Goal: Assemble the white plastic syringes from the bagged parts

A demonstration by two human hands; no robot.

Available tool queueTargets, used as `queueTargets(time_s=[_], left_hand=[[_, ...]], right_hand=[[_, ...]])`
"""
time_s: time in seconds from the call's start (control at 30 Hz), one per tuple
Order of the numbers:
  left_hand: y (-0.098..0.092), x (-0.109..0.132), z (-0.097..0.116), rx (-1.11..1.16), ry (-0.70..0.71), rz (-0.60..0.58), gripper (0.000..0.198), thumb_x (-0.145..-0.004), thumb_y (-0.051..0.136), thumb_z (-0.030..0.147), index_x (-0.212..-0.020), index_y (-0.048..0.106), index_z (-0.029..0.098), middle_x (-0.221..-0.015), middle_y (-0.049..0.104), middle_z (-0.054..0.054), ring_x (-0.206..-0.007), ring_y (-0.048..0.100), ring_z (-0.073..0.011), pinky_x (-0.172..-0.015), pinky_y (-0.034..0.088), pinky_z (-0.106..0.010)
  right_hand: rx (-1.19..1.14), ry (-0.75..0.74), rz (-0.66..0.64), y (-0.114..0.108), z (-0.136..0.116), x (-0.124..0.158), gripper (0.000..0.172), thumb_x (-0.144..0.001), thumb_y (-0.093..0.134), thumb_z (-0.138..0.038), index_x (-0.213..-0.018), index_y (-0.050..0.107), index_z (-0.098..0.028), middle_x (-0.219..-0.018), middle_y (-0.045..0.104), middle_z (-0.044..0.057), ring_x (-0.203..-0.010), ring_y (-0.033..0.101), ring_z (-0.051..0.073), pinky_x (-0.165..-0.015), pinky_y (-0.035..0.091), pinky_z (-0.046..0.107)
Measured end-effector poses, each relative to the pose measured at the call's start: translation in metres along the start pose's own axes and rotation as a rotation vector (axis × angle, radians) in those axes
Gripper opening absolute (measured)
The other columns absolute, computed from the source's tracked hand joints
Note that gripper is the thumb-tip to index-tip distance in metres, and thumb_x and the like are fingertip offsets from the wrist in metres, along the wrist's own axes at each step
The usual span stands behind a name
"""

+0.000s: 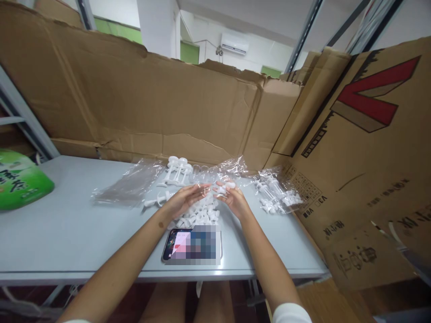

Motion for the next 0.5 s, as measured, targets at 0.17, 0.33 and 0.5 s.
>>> queueTargets(time_s=[0.17, 0.33, 0.5], left_hand=[[-0.0012, -0.0028, -0.0041, 0.089, -0.027, 0.06, 0.034, -0.086, 0.043, 0.035, -0.103, 0.062, 0.013, -0.125, 0.053, -0.012, -0.113, 0.05, -0.0239, -0.102, 0.034, -0.039], [0.0016, -0.0018, -0.0049, 0.141, -0.068, 0.058, 0.037, -0.087, 0.04, 0.037, -0.11, 0.058, 0.015, -0.129, 0.049, -0.011, -0.11, 0.053, -0.0217, -0.1, 0.036, -0.039], [0.0017, -0.0022, -0.0075, 0.167, -0.066, 0.067, 0.036, -0.088, 0.039, 0.035, -0.108, 0.059, 0.013, -0.129, 0.048, -0.012, -0.109, 0.052, -0.0205, -0.098, 0.039, -0.038]], right_hand=[[0.028, -0.023, 0.016, 0.0066, -0.0035, 0.0028, 0.045, -0.069, 0.065, -0.03, -0.112, 0.05, -0.029, -0.103, 0.064, 0.001, -0.083, 0.065, 0.017, -0.082, 0.05, 0.04], [0.056, -0.084, 0.066, 0.0056, -0.0076, 0.0016, 0.047, -0.068, 0.066, -0.029, -0.113, 0.052, -0.029, -0.113, 0.06, 0.002, -0.089, 0.063, 0.015, -0.088, 0.047, 0.037], [0.08, -0.083, 0.078, 0.0078, -0.0049, 0.003, 0.046, -0.069, 0.065, -0.029, -0.113, 0.053, -0.03, -0.119, 0.057, 0.004, -0.1, 0.059, 0.02, -0.085, 0.049, 0.036]])
Point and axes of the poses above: each hand's wrist, its own x-axis away from the middle knuckle, its own y-axis out of the palm, z = x × y, the point moved 3 cm from there along -x, towards the middle knuckle
